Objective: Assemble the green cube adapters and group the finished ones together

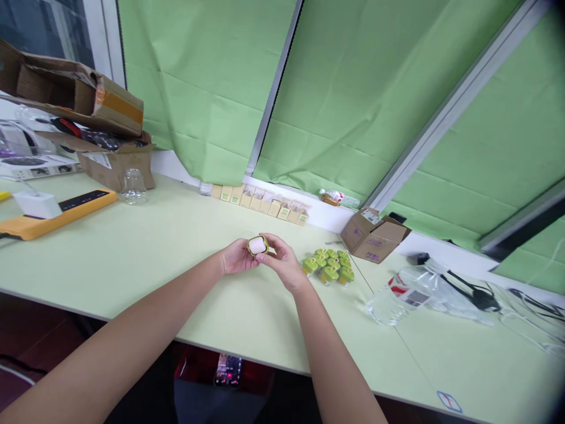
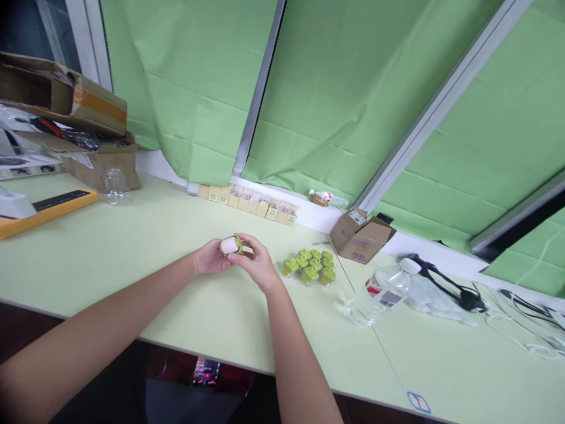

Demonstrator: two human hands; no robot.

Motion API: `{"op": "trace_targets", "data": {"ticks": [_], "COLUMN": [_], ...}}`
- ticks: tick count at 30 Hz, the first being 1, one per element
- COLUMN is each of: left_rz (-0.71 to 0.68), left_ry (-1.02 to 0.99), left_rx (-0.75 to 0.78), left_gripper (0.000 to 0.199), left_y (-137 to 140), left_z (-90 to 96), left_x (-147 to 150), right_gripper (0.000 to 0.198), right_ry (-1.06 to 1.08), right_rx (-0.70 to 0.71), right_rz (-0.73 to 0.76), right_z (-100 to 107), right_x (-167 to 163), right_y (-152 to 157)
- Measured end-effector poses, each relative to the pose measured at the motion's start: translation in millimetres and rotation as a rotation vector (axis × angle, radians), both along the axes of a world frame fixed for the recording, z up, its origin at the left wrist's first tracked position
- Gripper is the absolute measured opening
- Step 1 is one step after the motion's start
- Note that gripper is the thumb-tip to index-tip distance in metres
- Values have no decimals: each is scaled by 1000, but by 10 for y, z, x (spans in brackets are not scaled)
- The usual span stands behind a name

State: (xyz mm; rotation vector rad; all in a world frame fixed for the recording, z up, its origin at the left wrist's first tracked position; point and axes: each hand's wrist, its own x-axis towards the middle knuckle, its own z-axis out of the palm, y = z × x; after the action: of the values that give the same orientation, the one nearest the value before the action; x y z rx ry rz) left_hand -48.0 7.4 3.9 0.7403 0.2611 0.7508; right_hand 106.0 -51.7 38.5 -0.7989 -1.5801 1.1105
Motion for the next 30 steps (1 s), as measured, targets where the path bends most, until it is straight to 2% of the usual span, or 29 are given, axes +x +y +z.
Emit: {"op": "trace_targets", "data": {"ticks": [5,10,12,14,16,18,21,26,30], "left_rz": [-37,-70,18,200,381,456,446,462,448], "left_ry": [51,208,314,380,354,297,308,362,325], "left_rx": [-22,107,126,148,209,314,437,482,535], "left_gripper": [21,18,15,17,23,33,42,41,38], "left_y": [-3,-36,-41,-41,-43,-53,-77,-78,-44], "left_z": [-18,13,49,93,138,173,196,176,135], "left_x": [7,37,51,59,64,70,88,94,85], "right_gripper": [46,43,42,43,44,46,48,46,47], "right_ry": [37,89,102,95,67,28,-30,-74,-83], "right_rx": [-36,-62,-27,18,34,26,23,4,-35], "right_rz": [-22,-155,-268,-404,-485,-475,-406,-367,-318], "right_z": [8,-10,-16,-22,-31,-44,-58,-58,-67], "right_x": [-10,-15,3,36,72,99,109,103,142], "right_y": [-7,25,59,96,126,141,135,113,129]}}
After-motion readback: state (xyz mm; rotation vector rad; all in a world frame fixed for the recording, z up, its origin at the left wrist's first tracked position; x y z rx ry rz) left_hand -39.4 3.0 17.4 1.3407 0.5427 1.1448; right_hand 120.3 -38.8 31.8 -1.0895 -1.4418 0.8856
